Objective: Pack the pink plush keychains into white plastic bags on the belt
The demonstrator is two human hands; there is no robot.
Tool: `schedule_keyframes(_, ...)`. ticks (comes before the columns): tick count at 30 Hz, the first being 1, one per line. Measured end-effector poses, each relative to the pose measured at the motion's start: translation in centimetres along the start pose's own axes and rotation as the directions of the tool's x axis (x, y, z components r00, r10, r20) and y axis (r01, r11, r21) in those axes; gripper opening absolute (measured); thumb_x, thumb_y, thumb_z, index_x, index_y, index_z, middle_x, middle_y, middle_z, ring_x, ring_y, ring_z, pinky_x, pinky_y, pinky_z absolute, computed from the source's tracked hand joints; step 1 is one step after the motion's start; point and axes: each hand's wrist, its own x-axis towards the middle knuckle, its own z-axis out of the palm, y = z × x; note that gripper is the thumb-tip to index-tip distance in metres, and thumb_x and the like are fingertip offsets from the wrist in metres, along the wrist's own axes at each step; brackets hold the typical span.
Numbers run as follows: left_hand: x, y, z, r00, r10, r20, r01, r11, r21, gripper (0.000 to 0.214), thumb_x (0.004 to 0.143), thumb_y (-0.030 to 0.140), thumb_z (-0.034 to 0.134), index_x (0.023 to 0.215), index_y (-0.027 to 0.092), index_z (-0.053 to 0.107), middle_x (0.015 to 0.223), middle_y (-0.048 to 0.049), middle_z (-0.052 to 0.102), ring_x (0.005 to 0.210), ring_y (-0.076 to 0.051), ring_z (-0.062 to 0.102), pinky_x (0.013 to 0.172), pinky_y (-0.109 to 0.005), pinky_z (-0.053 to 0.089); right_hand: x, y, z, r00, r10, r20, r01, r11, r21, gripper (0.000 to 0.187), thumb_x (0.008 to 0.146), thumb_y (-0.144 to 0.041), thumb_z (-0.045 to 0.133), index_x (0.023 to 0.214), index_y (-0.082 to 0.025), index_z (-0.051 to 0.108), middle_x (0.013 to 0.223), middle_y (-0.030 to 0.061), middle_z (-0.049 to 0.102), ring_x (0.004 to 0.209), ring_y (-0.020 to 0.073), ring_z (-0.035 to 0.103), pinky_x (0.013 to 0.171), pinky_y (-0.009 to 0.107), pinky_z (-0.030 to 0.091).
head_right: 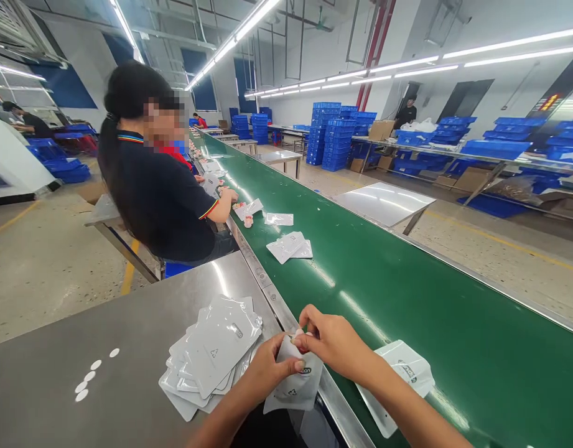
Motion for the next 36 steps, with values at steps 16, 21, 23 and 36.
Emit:
schedule_keyframes(16,-0.9,3.6,-0.4,0.952,0.221,-0.211,-0.24,0.968,-0.069,0.046,0.083,0.044,0.05,0.124,0.024,0.049,0.134,-0.0055,0.046,0.124,-0.024,0.039,0.103,-0.035,0.029,-1.5,4.8,-3.8,0.999,-0.035,0.042,0.031,0.995,0.096,0.033,0.086,-0.046,0.042,0.085,-0.023,0.066,0.092,0.0037,0.065,0.084,0.0209,0.059,0.075,0.029,0.046)
schedule_keyframes(21,-1.6,3.5,-1.5,0.962,0.154,-0.224,-0.15,0.988,0.038,0.039,0.087,0.044,0.043,0.12,0.026,0.053,0.132,-0.0034,0.049,0.125,-0.023,0.038,0.106,-0.038,0.024,1.6,12.3,-6.8,0.982,0.155,0.105,-0.156,0.988,0.004,0.034,0.078,-0.051,0.05,0.084,-0.022,0.065,0.086,0.002,0.067,0.082,0.0224,0.061,0.072,0.029,0.046)
schedule_keyframes(23,-1.6,2.7,-1.4,0.968,0.153,-0.199,-0.144,0.988,0.059,0.038,0.087,0.043,0.042,0.12,0.026,0.053,0.13,-0.0034,0.05,0.123,-0.022,0.04,0.106,-0.038,0.025,3.7,14.1,-7.9,0.969,0.231,0.084,-0.23,0.973,-0.029,0.033,0.072,-0.048,0.057,0.09,-0.022,0.065,0.093,0.0026,0.067,0.088,0.0235,0.061,0.076,0.03,0.046)
schedule_keyframes(36,-1.4,0.6,-2.2,0.959,0.088,-0.268,-0.087,0.996,0.013,0.043,0.081,0.048,0.048,0.114,0.022,0.058,0.125,-0.0072,0.055,0.121,-0.028,0.042,0.104,-0.043,0.027,18.3,9.5,-4.2,0.918,0.313,-0.244,-0.288,0.949,0.13,0.036,0.076,-0.039,0.05,0.103,-0.016,0.059,0.092,0.0052,0.064,0.069,0.0125,0.058,0.06,0.022,0.046)
